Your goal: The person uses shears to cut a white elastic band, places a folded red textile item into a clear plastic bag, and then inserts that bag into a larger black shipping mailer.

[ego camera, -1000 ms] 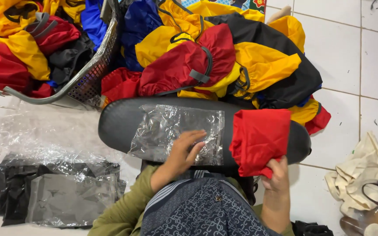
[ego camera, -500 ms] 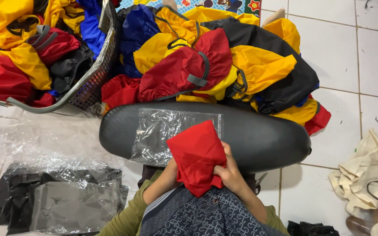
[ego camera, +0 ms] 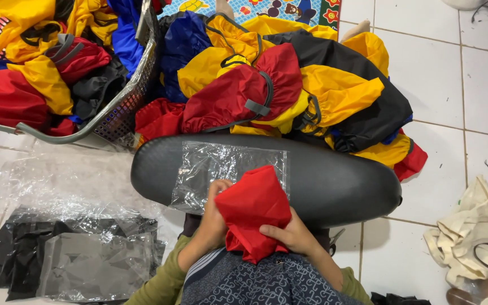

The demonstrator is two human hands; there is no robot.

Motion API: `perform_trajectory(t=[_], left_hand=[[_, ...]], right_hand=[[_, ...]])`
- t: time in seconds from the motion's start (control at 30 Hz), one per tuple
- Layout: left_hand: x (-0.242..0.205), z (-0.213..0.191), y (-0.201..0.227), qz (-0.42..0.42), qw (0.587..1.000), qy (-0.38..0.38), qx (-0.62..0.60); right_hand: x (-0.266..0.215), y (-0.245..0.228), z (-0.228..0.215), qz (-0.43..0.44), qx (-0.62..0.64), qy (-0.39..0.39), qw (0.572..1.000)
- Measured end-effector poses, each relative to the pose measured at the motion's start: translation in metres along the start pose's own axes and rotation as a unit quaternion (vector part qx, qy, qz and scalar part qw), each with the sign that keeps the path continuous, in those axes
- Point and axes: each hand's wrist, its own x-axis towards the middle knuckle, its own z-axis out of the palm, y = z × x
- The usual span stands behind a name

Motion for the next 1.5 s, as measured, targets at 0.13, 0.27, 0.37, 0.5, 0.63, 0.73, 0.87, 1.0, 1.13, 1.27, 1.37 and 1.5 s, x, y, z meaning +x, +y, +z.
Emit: perform_trajectory(t=[0.13, 0.27, 0.37, 0.5, 0.63, 0.73, 0.87, 1.0, 1.13, 1.27, 1.37, 1.5], left_hand=[[0.015, -0.095, -0.029, 0.173, 0.966, 0.161, 0.100], [0.019, -0.197, -0.055, 0.158, 0.822, 0.465, 0.290], [0.014, -0.256, -0.132, -0.046, 0.800, 0.544, 0.248], [-0.010, -0.293, -0.238, -0.186, 0.820, 0.421, 0.341], [0.023, -0.256, -0.179, 0.049, 0.707, 0.625, 0.327], [0.026, -0.182, -0.038, 0.217, 0.728, 0.604, 0.242], [0.053, -0.120, 0.005, 0.466, 0.660, 0.292, 0.512], [0.066, -0.031, -0.033, 0.316, 0.789, -0.049, 0.525], [0.067, 0.016, -0.045, 0.208, 0.824, -0.039, 0.525], [0.070, 0.018, -0.071, 0.130, 0.805, -0.062, 0.575], [0.072, 0.007, -0.081, 0.146, 0.837, -0.046, 0.526], [0.066, -0.005, -0.054, 0.111, 0.939, -0.098, 0.311]], right_hand=[[-0.003, -0.008, -0.013, -0.045, 0.023, 0.030, 0.998], [-0.001, 0.001, -0.048, -0.163, 0.067, 0.216, 0.960], [0.002, 0.004, -0.055, -0.131, 0.058, 0.266, 0.953], [0.011, -0.003, -0.042, -0.073, -0.042, 0.297, 0.951], [0.012, -0.002, -0.045, -0.032, -0.137, 0.307, 0.941], [0.012, -0.005, -0.045, -0.026, -0.161, 0.306, 0.938], [0.015, -0.002, -0.047, -0.027, -0.176, 0.305, 0.936], [0.015, 0.005, -0.046, -0.031, -0.158, 0.313, 0.936], [0.014, 0.002, -0.047, -0.043, -0.129, 0.328, 0.935], [0.006, 0.007, -0.052, -0.054, -0.096, 0.368, 0.923], [-0.002, 0.013, -0.065, -0.059, -0.115, 0.401, 0.907], [-0.014, -0.010, -0.067, -0.072, -0.168, 0.411, 0.893]])
